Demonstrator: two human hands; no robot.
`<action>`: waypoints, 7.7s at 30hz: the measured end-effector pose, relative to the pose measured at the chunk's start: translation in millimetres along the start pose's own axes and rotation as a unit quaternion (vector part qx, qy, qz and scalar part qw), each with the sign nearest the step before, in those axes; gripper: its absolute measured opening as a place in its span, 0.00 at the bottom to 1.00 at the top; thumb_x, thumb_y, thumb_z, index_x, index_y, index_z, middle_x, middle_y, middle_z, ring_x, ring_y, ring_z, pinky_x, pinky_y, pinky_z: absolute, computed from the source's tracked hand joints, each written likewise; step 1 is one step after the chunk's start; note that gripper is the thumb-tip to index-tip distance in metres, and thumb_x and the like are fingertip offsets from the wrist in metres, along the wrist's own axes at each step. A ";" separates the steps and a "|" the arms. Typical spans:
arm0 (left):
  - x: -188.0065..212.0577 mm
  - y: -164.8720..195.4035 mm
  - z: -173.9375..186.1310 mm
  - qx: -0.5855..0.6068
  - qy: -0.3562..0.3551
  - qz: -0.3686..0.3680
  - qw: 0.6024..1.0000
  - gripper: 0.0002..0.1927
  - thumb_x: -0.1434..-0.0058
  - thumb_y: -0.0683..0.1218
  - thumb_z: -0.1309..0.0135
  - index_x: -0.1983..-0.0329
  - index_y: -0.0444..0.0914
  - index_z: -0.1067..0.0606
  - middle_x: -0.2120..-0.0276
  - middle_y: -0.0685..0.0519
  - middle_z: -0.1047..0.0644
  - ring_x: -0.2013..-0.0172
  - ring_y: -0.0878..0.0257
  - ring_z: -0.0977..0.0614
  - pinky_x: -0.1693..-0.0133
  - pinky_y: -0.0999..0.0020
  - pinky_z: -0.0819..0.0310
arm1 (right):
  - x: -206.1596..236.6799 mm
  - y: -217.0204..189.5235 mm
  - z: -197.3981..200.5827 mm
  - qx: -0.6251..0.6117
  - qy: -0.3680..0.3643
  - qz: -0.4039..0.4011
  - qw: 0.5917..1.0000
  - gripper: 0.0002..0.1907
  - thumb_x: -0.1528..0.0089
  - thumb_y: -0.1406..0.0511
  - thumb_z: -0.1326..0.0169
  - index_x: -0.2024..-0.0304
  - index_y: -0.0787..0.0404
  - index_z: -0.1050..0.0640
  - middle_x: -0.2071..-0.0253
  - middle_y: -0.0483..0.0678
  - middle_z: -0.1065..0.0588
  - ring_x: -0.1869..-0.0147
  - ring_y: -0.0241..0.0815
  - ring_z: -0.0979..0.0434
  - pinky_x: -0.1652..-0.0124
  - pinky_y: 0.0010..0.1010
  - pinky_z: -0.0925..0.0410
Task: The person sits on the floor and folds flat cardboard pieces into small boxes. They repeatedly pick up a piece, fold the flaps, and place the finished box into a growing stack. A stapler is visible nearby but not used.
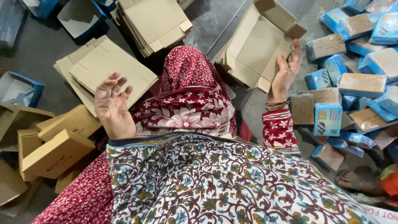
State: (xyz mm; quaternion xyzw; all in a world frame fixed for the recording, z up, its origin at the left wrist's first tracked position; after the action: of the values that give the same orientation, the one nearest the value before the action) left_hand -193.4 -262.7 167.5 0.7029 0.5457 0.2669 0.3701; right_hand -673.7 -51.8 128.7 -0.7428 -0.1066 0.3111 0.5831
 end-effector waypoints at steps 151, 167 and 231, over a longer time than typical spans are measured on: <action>-83.8 42.3 11.8 0.032 0.025 -0.053 0.998 0.41 0.37 0.39 0.42 0.22 0.42 0.44 0.28 0.43 0.36 0.31 0.49 0.33 0.29 0.48 0.36 | 2.3 -36.3 -367.5 -0.272 -0.213 -0.285 0.894 0.14 0.31 0.76 0.50 0.43 0.67 0.28 0.55 0.49 0.24 0.56 0.38 0.23 0.54 0.28 0.26; -64.2 16.4 42.9 -0.057 0.156 -0.082 0.983 0.12 0.38 0.36 0.37 0.52 0.28 0.23 0.56 0.47 0.18 0.57 0.61 0.17 0.50 0.68 0.21 | 15.8 -35.6 -338.5 -0.160 -0.405 -0.239 0.868 0.25 0.28 0.67 0.52 0.30 0.70 0.32 0.40 0.51 0.27 0.38 0.42 0.28 0.37 0.31 0.32; -99.7 -14.9 -52.7 -0.141 -0.028 0.014 0.990 0.25 0.28 0.37 0.50 0.28 0.36 0.38 0.30 0.48 0.34 0.33 0.54 0.28 0.37 0.59 0.29 | -119.6 33.2 -4.0 0.059 0.066 -0.043 0.995 0.36 0.31 0.74 0.47 0.23 0.68 0.44 0.22 0.51 0.41 0.19 0.43 0.43 0.22 0.32 0.51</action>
State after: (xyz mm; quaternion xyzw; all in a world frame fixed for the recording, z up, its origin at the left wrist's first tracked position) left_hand -269.0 -344.8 189.0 0.6584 0.4822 0.3264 0.4769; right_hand -771.8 -127.2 138.7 -0.7205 -0.0813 0.2419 0.6448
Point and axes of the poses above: each hand's wrist, its own x-axis away from the middle knuckle, its own z-axis out of the back of the hand, y = z × x, the point moved 6 cm from there along -x, towards the middle knuckle
